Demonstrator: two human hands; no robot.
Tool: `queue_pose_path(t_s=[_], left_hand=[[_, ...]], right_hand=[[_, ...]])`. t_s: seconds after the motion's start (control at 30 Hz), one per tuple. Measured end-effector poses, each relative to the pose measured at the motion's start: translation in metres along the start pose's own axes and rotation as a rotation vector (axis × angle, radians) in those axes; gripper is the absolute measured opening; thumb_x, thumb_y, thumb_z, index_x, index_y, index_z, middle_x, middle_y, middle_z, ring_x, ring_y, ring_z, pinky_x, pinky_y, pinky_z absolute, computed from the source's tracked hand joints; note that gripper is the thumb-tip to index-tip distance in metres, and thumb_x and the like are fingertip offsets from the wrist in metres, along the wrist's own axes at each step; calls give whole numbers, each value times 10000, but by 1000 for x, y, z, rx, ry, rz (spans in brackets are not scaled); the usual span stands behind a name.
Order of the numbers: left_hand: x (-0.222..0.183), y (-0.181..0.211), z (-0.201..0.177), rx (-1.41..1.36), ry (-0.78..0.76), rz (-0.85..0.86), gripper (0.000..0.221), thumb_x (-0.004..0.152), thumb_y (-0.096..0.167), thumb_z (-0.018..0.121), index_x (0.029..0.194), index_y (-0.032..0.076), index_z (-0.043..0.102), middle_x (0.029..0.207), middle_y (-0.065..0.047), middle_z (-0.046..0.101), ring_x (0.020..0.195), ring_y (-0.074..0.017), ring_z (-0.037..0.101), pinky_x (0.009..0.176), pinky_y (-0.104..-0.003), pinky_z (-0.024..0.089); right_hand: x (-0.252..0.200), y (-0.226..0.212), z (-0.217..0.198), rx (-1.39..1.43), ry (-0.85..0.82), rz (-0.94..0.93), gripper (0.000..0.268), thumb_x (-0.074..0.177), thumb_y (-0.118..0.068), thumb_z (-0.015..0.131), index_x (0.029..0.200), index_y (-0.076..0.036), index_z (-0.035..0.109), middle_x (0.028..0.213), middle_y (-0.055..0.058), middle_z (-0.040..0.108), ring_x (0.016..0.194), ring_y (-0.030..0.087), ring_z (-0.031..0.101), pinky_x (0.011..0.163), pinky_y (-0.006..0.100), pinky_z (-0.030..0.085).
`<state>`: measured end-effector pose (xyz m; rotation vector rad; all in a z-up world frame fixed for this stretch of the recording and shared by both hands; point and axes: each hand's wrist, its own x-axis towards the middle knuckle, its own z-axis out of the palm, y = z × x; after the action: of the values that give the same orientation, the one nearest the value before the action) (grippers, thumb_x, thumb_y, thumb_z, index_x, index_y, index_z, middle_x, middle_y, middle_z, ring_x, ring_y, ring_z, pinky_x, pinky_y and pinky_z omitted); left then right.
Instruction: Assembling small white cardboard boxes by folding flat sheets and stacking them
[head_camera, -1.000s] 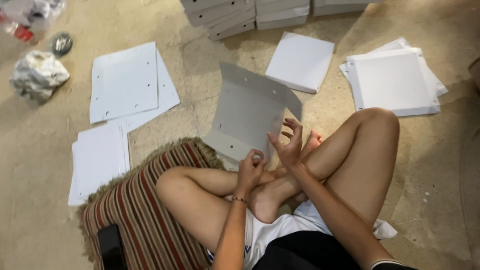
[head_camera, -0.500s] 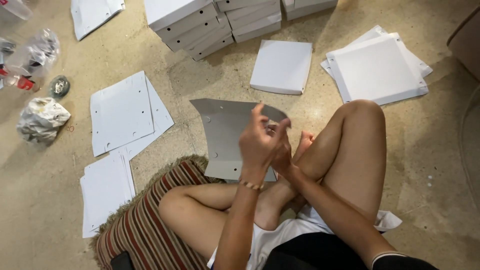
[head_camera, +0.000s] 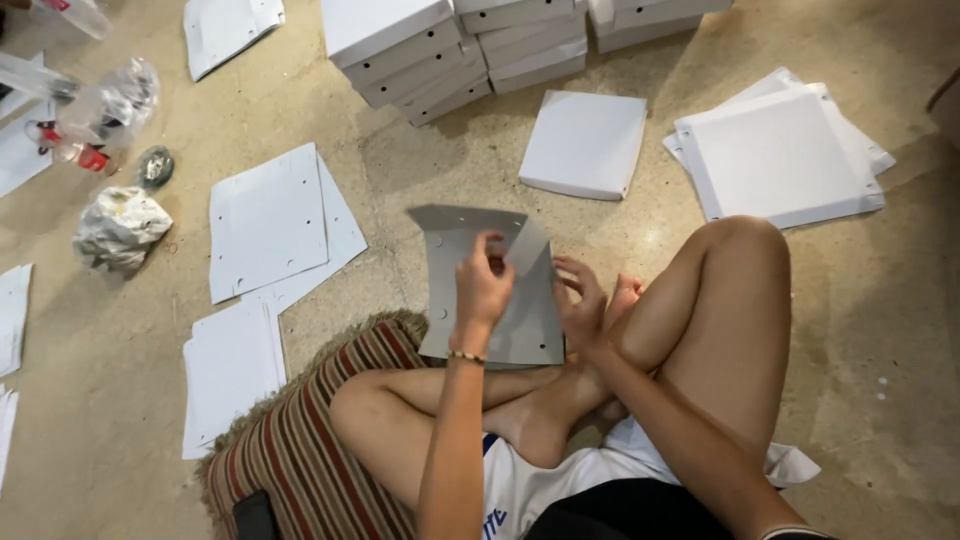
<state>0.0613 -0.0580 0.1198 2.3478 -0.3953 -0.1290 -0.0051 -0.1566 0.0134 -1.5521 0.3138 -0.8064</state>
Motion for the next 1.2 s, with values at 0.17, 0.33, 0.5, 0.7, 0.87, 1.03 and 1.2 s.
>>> queue_pose_path(t_s=[0.17,0.33,0.5,0.7,0.87,1.03,1.2], left_hand=[[-31,-29,37,-348,53,49,469,741,-12,534,1207,26,505,921,-283,600,843,-400,612,725,-431,558],[-38,-38,66,-343,36,120,464,773,-42,492,1236,-28,475,1009,-262,581,853,-349,615,727,-414,559],[-40,-45,84,-347,62,143,454,768,-46,511,1220,-2,515,985,-214,618,857,-318,631,706,-362,563],[-40,-47,84,-332,93,174,462,766,-52,516,1224,11,524,991,-199,629,870,-301,633,707,-360,566],[-44,-31,73,-329,94,201,376,815,18,545,1190,-10,542,954,-208,638,845,-320,640,692,-380,559],[-43,-31,75,-350,224,138,258,851,125,578,1078,15,631,902,-153,658,784,-277,652,643,-333,551],[-45,-29,78,-312,341,107,178,837,151,618,972,57,686,762,-99,672,666,-225,665,543,-286,551]], right_hand=[[3,24,-3,140,15,278,162,854,-131,619,966,-13,618,1040,161,619,1033,299,576,806,431,493],[1,31,-3,174,70,329,152,815,-147,641,901,-21,646,1041,148,615,1005,233,573,825,402,479],[0,9,0,177,129,355,136,769,-144,684,864,-48,666,1027,95,612,964,175,590,812,342,487],[-2,5,4,171,149,319,133,758,-109,703,846,-16,667,987,96,597,902,158,608,775,306,509],[-6,9,5,147,183,283,144,789,-106,676,853,19,647,966,123,601,898,177,608,760,325,520],[-9,-1,6,90,147,242,130,764,-93,702,830,9,655,959,117,601,902,204,614,772,330,518],[-9,-7,8,62,134,213,123,748,-85,716,823,-3,663,945,107,606,905,209,615,776,340,520]])
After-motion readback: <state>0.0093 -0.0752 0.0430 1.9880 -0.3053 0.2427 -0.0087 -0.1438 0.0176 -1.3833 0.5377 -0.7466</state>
